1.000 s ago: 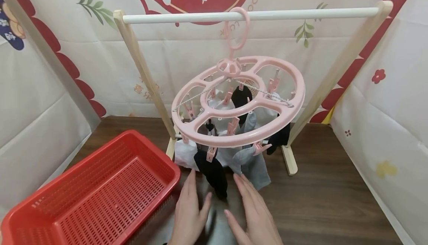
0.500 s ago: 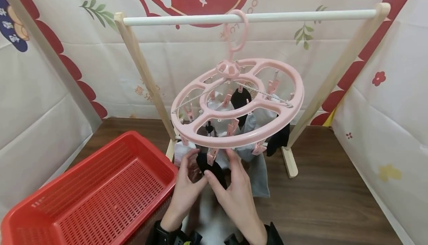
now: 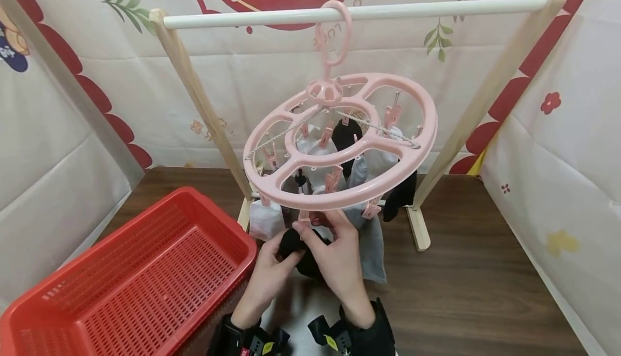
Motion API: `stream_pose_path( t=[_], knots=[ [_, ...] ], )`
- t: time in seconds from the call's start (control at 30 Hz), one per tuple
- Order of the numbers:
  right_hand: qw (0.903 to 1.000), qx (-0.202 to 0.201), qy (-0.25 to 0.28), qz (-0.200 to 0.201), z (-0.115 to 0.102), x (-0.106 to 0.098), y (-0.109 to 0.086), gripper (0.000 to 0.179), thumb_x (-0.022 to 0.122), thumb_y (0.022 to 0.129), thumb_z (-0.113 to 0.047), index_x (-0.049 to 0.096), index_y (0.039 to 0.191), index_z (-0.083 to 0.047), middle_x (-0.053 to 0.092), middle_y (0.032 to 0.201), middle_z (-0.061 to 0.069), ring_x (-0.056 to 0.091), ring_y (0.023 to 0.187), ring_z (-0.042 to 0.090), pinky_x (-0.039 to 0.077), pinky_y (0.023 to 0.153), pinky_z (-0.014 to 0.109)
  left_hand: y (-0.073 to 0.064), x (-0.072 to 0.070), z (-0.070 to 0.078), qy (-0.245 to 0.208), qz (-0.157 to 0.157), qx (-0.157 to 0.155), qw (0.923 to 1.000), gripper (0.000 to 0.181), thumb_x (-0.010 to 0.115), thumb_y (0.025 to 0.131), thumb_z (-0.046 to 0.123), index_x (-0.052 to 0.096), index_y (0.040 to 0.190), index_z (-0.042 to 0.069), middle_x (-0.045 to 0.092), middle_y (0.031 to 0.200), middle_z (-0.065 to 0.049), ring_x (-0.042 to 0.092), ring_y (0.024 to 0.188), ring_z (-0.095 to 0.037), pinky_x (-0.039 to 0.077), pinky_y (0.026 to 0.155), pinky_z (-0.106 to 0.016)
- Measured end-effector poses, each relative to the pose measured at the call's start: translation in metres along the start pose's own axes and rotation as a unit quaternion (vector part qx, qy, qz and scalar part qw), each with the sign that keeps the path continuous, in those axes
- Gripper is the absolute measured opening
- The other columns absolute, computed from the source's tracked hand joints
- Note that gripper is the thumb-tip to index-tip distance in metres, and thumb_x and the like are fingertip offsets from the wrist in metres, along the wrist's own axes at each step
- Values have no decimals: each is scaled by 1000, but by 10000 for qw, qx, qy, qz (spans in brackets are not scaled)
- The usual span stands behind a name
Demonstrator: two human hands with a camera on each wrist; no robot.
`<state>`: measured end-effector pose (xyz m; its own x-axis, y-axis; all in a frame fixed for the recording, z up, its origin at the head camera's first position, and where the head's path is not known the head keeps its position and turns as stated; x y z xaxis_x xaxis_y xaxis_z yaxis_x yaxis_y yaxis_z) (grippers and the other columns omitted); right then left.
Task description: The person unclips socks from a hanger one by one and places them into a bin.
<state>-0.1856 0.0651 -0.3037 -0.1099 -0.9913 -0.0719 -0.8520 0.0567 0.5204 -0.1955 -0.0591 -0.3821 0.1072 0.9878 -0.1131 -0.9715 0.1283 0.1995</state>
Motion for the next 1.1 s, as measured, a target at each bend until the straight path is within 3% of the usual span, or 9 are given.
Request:
stream_pose_path(
  t=[0.17,0.33,0.6,0.77,1.1],
  knots=[
    [9965,212,801,-83,4,-4,3,24,70,77,-4,63,100,-2,62,87,16,59,88,22,47,85,33,0,-2,3,178,-59,0,9998,27,56,85,-4,61,107,11,63,104,-16,54,93,-27,45,84,-44],
    [9957,135,916,-7,4,-9,5,23,70,77,-1,64,99,0,63,84,13,60,89,23,45,88,34,1,-3,4,274,-229,45,9994,27,54,85,-5,60,107,11,63,103,-16,54,92,-25,45,84,-45],
    [9897,-32,1402,303,4,-27,6,23,65,78,7,62,101,8,67,82,-3,62,77,18,50,71,24,0,-9,1,710,-114,-18,9974,27,58,83,-3,63,101,16,66,96,-6,56,87,-17,45,83,-42],
    [9888,135,1460,268,7,-29,8,26,66,78,4,61,104,8,68,83,-5,63,78,18,49,70,23,0,-16,2,761,50,17,9971,30,57,82,-4,64,103,17,66,99,-5,56,90,-16,46,83,-42],
    [9905,295,1325,207,11,-27,6,28,66,78,4,61,106,6,68,87,-5,61,86,19,49,76,25,1,-38,18,1126,498,283,9920,27,59,82,-2,64,103,15,68,100,-7,58,90,-16,49,79,-41]
  ],
)
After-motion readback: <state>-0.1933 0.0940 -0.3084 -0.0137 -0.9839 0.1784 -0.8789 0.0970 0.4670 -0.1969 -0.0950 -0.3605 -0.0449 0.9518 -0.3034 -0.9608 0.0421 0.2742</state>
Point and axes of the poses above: each hand's wrist, its own y-axis towards the middle knuckle, its own x-axis out of the palm, z = x × y, the point moved 9 cm from there along y, towards the middle knuckle
